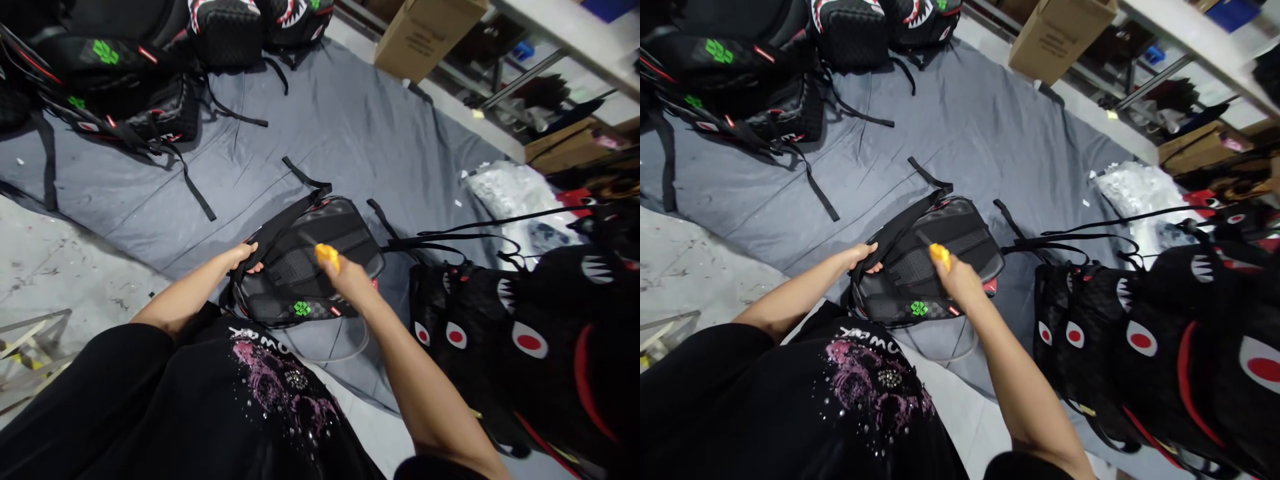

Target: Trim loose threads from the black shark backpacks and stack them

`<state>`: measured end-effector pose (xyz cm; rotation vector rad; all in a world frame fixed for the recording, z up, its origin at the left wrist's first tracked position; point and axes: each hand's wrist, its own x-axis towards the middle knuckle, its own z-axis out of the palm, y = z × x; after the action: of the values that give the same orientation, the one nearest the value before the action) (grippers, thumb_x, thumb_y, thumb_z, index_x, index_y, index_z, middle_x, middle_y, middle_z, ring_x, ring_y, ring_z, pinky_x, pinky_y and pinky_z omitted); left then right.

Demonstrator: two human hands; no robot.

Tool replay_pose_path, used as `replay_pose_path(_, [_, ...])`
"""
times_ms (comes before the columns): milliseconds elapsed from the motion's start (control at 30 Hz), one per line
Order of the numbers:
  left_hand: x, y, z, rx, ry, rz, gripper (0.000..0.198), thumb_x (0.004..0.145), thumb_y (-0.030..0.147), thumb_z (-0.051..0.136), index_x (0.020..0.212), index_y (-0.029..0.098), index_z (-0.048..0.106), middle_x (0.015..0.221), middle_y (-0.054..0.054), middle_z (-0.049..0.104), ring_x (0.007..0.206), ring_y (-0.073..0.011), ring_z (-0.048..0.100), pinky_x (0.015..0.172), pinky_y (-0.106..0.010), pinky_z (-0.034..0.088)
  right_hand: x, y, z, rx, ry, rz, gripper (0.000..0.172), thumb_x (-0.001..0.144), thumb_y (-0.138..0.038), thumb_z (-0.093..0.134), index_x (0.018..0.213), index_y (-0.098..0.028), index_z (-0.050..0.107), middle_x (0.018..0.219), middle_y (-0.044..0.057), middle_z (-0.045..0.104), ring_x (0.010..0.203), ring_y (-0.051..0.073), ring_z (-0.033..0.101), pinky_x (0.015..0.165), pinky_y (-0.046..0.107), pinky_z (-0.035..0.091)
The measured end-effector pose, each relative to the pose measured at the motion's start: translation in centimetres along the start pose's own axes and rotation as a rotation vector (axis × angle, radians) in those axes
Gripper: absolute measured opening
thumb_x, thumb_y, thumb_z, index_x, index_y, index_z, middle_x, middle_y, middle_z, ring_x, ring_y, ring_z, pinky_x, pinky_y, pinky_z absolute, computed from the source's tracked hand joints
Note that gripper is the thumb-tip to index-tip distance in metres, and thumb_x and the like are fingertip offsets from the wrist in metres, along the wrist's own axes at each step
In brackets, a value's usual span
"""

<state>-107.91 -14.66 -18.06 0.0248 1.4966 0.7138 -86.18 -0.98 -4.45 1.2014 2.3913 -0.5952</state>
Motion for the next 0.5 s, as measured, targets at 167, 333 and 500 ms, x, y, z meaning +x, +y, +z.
replay_pose_path(167, [-1.7,-1.4,3.0,0.185,0.237,0.232,0.047,0.097,0.045,0.042,0.133,0.018,0.052,0.112,-0.016,0.066,0.103,-0.027,0.063,0.088,-0.038,0.048,-1.1,0.5,-2.5,0.04,-0.044,-0.06,0.04,0.098,-0.045,0.044,0.118,-0.016,0.064,0.094,0.011,0.072,0.087,0.023,0.068,0.069,0.025,0.045])
replay_pose_path(333, [-3.0,-3.3,6.3,1.03,0.584,0.623,0.071,0.086,0.047,0.062,0.15,0.037,0.031,0.128,-0.018,0.05,0.119,-0.0372,0.047,0.095,-0.05,0.039,-2.4,1.7,-3.9,-0.081,0.034,0.043,0.043,0.097,-0.048,0.043,0.119,-0.016,0.062,0.09,0.012,0.071,0.083,0.025,0.068,0.064,0.026,0.044])
replay_pose_path(500, [-3.7,-3.4,6.4,1.241,0.595,0.692,0.071,0.089,0.05,0.055,0.151,0.026,0.032,0.144,-0.024,0.036,0.128,-0.0405,0.039,0.097,-0.051,0.037,-3.9,4.8,-5.1,-0.14,0.011,0.255,0.043,0.098,-0.05,0.041,0.115,-0.016,0.062,0.088,0.012,0.07,0.065,0.02,0.065,0.057,0.026,0.042])
